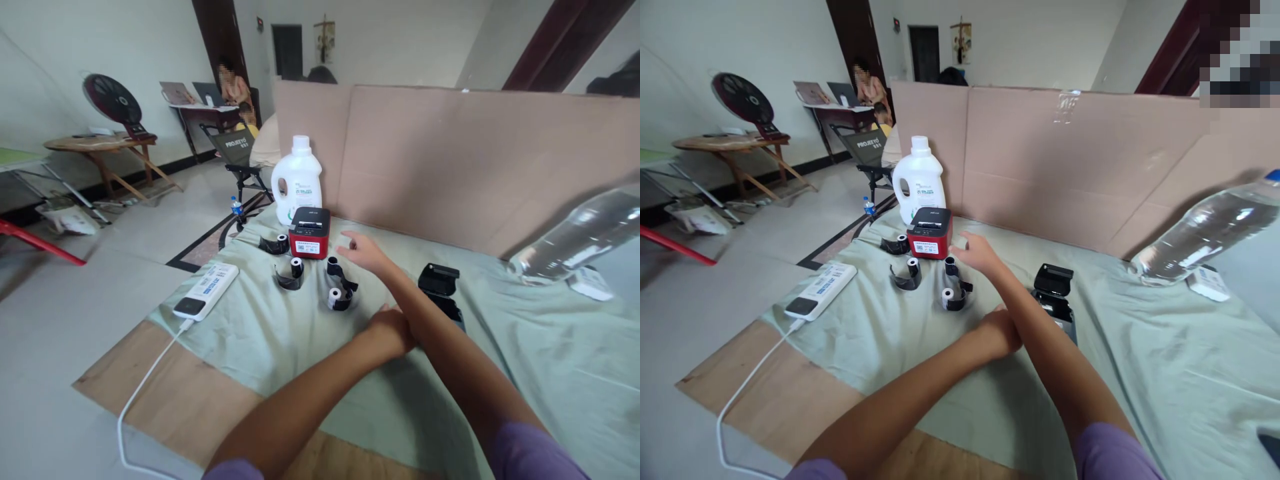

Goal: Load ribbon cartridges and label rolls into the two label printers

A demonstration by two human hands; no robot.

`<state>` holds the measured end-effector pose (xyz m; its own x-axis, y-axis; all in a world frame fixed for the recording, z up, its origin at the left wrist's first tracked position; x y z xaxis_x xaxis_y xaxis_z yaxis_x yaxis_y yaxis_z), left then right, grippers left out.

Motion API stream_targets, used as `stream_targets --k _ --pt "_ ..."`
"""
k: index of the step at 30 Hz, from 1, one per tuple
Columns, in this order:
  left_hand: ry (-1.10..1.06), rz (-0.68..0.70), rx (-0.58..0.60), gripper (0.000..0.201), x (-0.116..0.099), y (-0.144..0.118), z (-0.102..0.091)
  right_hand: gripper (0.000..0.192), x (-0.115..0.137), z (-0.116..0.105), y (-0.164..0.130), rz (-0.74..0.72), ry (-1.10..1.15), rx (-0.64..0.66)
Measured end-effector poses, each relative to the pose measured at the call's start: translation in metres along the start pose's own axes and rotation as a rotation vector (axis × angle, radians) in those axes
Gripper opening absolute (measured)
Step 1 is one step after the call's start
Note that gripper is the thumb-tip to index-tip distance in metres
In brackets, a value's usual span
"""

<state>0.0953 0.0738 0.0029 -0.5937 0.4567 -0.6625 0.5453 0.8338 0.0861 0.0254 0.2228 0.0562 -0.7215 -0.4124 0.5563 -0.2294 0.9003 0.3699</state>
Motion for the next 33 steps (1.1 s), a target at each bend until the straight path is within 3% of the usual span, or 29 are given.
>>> stream_targets --k 1,3,4,6,8,10,12,14,16,21,28,33 --pt "0.064 -0.062 0.107 0.039 0.002 -0.006 -0.009 0.051 -0.003 -0.011 0.005 0.039 0.038 -0.055" --pt "0.026 -0.005 0.33 0.031 -0.007 -0.024 -0.035 0.041 -0.009 -0.024 0.013 0.093 0.123 -0.113" --pt "-0.044 0.019 0.313 0.03 -0.009 -0.028 -0.059 0.038 -0.012 -0.027 0.015 0.113 0.162 -0.121" --pt "-0.194 0.013 0.036 0.03 0.003 -0.029 -0.123 0.035 -0.019 -0.024 0.014 0.139 0.229 -0.105" --pt "-0.229 -0.036 -0.256 0.033 0.037 -0.033 -0.182 0.033 -0.025 -0.016 0.007 0.163 0.276 -0.084" --pt "-0.095 -0.17 -0.522 0.032 0.084 -0.044 -0.226 0.032 -0.032 -0.005 -0.004 0.215 0.31 -0.08" --pt "0.142 -0.37 -0.675 0.026 0.13 -0.059 -0.253 0.033 -0.041 0.005 -0.017 0.291 0.338 -0.092" --pt "0.235 -0.483 -0.616 0.021 0.162 -0.067 -0.255 0.032 -0.048 0.011 -0.027 0.351 0.356 -0.114" --pt "0.268 -0.536 -0.528 0.026 0.181 -0.07 -0.247 0.03 -0.052 0.013 -0.034 0.376 0.356 -0.131" --pt "0.395 -0.668 -0.383 0.036 0.2 -0.065 -0.225 0.028 -0.048 0.004 -0.036 0.37 0.413 -0.154" --pt "0.344 -0.709 -0.311 0.02 0.202 -0.055 -0.211 0.024 -0.038 -0.005 -0.04 0.356 0.468 -0.167" --pt "0.318 -0.637 -0.33 0.017 0.18 -0.057 -0.218 0.02 -0.021 -0.027 -0.048 0.315 0.487 -0.172"
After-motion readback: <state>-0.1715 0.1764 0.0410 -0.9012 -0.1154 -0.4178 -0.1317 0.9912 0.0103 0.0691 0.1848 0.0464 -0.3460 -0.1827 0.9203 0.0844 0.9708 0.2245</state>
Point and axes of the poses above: each hand's wrist, its own y-axis towards the middle knuckle, its own z-axis out of the palm, x = y × z, the point moved 8 cm from there along y, towards the middle knuckle, and after that the axes turned 15 degrees about -x, right-handed, at the moved point
